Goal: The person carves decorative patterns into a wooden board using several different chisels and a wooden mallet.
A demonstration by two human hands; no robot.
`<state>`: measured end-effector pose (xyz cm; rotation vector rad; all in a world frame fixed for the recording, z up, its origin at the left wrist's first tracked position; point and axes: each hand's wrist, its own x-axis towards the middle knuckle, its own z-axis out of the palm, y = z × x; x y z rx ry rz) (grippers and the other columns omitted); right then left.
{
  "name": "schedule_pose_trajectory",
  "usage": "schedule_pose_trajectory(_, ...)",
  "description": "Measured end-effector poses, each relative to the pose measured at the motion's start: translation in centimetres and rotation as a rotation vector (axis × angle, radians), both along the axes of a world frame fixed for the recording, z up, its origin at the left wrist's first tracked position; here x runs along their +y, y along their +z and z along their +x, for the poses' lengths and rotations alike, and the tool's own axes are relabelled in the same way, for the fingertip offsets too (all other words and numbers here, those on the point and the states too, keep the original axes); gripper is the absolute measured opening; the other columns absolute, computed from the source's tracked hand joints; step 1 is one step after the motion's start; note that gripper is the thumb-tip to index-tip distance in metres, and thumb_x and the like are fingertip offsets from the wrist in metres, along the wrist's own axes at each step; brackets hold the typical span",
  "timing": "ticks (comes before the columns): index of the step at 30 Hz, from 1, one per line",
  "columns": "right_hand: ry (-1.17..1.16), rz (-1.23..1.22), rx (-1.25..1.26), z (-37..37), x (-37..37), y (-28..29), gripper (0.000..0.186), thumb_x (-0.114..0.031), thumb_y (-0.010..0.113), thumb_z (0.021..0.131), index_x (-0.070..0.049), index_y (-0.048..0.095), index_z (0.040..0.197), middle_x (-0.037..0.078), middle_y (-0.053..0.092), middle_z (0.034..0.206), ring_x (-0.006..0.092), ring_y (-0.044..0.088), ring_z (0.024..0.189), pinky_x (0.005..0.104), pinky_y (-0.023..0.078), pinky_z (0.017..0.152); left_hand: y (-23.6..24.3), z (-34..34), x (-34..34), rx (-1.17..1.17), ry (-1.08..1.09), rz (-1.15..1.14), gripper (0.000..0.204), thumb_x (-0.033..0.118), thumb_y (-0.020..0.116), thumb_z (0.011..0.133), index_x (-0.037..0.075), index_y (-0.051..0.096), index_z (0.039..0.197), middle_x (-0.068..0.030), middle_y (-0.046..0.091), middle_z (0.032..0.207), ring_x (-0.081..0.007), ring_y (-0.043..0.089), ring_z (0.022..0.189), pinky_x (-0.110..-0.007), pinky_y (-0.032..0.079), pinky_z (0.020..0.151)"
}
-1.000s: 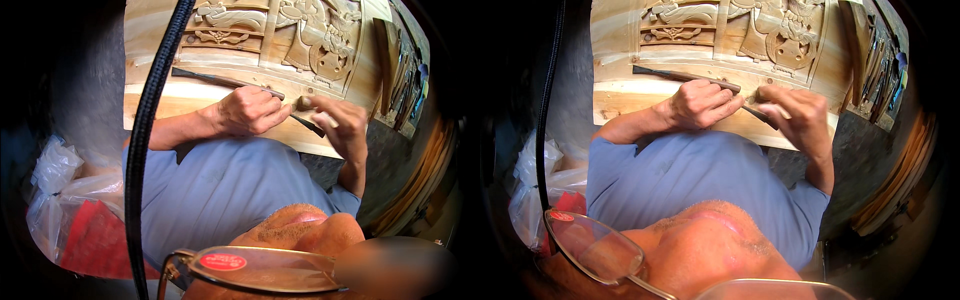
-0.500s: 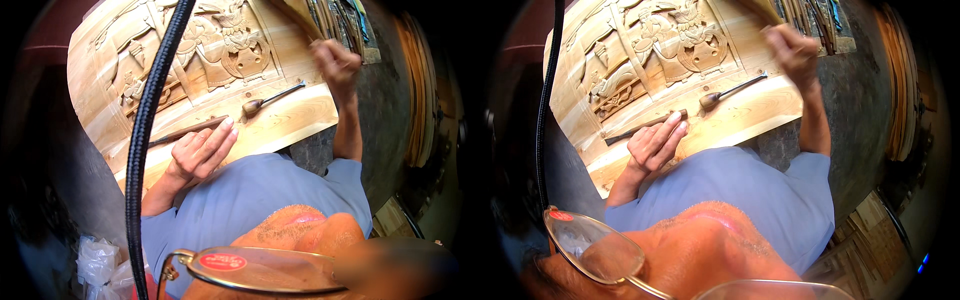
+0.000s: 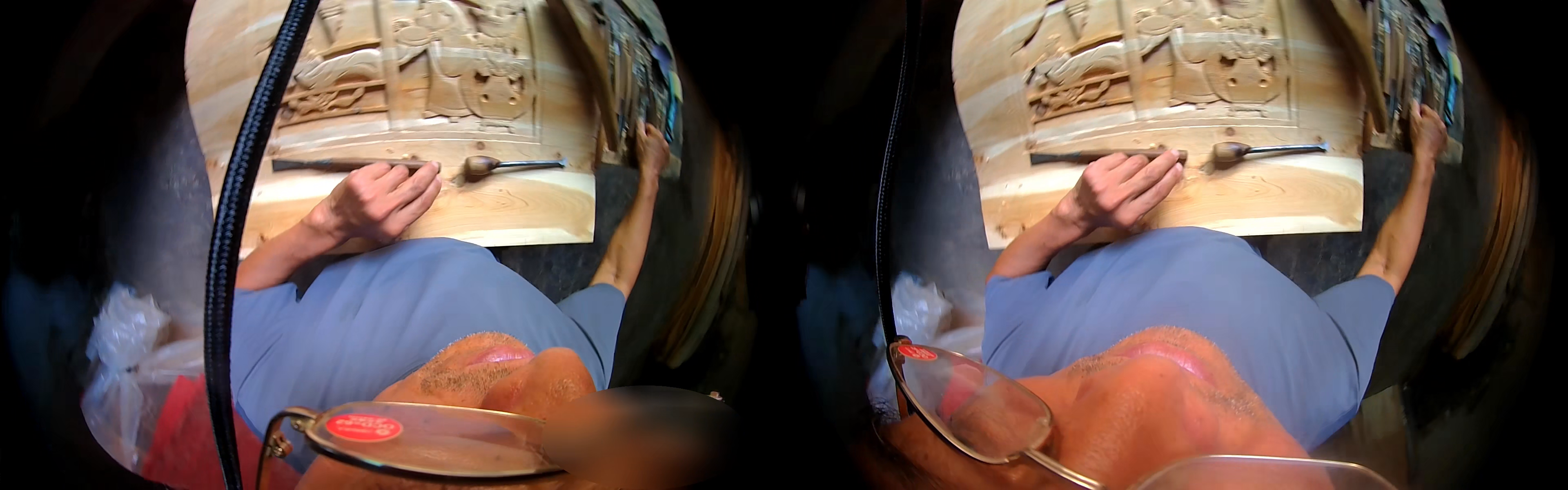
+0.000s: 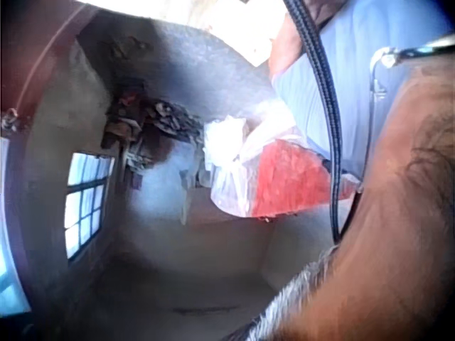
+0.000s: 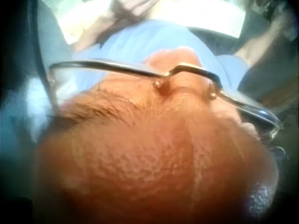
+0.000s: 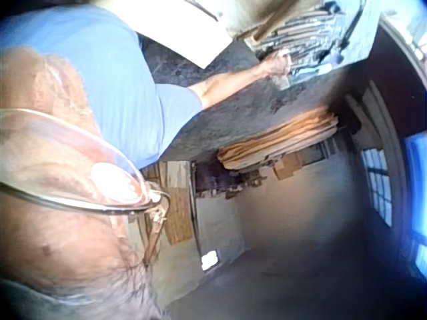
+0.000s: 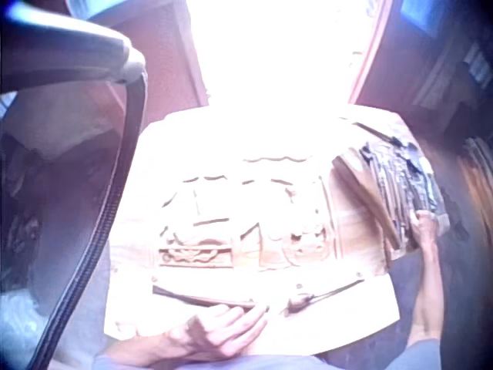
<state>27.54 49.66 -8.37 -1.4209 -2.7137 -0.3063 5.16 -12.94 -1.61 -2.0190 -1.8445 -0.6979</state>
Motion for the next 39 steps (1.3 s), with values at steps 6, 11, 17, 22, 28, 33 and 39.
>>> schedule_pose_trajectory(6, -0.063, -0.002, -0.075, -1.0, -0.1, 0.6, 0.052, -0.068, 0.052, 0.099, -0.024, 0.079, 0.106, 0.014, 0.078, 0.110, 0.0422, 0.072, 0.107, 0.0515, 0.056, 0.089, -1.5, -0.5, -3.0, 0.019, 0.174, -0.034, 0.023, 0.008, 0.073, 0.084, 0.003, 0.077, 0.106, -0.0121, 0.078, 0.113, -0.0172, 0.073, 0.081, -0.026, 0.050, 0.058)
schedule_pose_trajectory(11, -0.058, 0.183, 0.046, -1.4, -1.3, 2.2, 0.048, -0.070, 0.055, 0.098, -0.028, 0.080, 0.097, 0.013, 0.079, 0.094, 0.0408, 0.075, 0.094, 0.0537, 0.057, 0.080, -1.8, -0.2, -4.6, -0.008, 0.324, -0.100, 0.024, 0.018, 0.079, 0.087, 0.007, 0.077, 0.108, -0.0063, 0.077, 0.112, -0.0191, 0.073, 0.095, -0.028, 0.054, 0.064)
schedule_pose_trajectory(17, 0.497, 0.083, 0.590, -6.6, -22.5, 11.7, 0.012, -0.028, 0.079, 0.096, -0.016, 0.083, 0.096, 0.005, 0.077, 0.077, 0.0274, 0.071, 0.064, 0.0361, 0.057, 0.061, -2.4, -0.6, -4.4, -0.083, 0.354, -0.155, 0.028, 0.022, 0.080, 0.089, 0.008, 0.077, 0.113, -0.0050, 0.076, 0.110, -0.0210, 0.072, 0.100, -0.030, 0.054, 0.067)
schedule_pose_trajectory(22, 1.157, -0.411, 0.299, -9.1, -35.2, 11.3, 0.021, -0.024, 0.087, 0.087, -0.009, 0.076, 0.097, 0.002, 0.068, 0.066, 0.0191, 0.063, 0.054, 0.0354, 0.049, 0.052, -3.1, -0.8, -4.6, -0.092, 0.396, -0.189, 0.030, 0.019, 0.079, 0.090, 0.008, 0.076, 0.117, -0.0060, 0.076, 0.110, -0.0217, 0.073, 0.099, -0.031, 0.057, 0.070)
schedule_pose_trajectory(28, 1.202, -0.507, 0.063, -8.0, -37.6, 9.4, 0.034, -0.029, 0.087, 0.083, -0.011, 0.071, 0.106, 0.003, 0.064, 0.061, 0.0186, 0.065, 0.056, 0.0335, 0.049, 0.057, -4.0, -1.4, -4.0, -0.065, 0.338, -0.143, 0.030, 0.012, 0.075, 0.088, 0.007, 0.075, 0.117, -0.0035, 0.074, 0.107, -0.0192, 0.072, 0.096, -0.027, 0.054, 0.063)
schedule_pose_trajectory(33, 1.060, -0.386, 0.056, -8.7, -37.6, 10.0, 0.027, -0.026, 0.084, 0.086, -0.011, 0.063, 0.095, 0.003, 0.063, 0.062, 0.0178, 0.063, 0.055, 0.0331, 0.047, 0.056, -3.8, -0.8, -3.9, -0.104, 0.389, -0.143, 0.030, 0.018, 0.079, 0.089, 0.008, 0.076, 0.116, -0.0063, 0.075, 0.109, -0.0219, 0.073, 0.097, -0.031, 0.059, 0.071)
schedule_pose_trajectory(39, 1.170, -0.282, 0.092, -7.8, -36.0, 9.2, 0.020, -0.007, 0.077, 0.087, -0.006, 0.070, 0.105, 0.004, 0.061, 0.062, 0.0182, 0.062, 0.054, 0.0346, 0.047, 0.054, -4.0, -0.4, -3.7, -0.107, 0.326, -0.170, 0.031, 0.010, 0.078, 0.082, 0.005, 0.076, 0.112, -0.0073, 0.073, 0.101, -0.0213, 0.071, 0.087, -0.030, 0.058, 0.066)
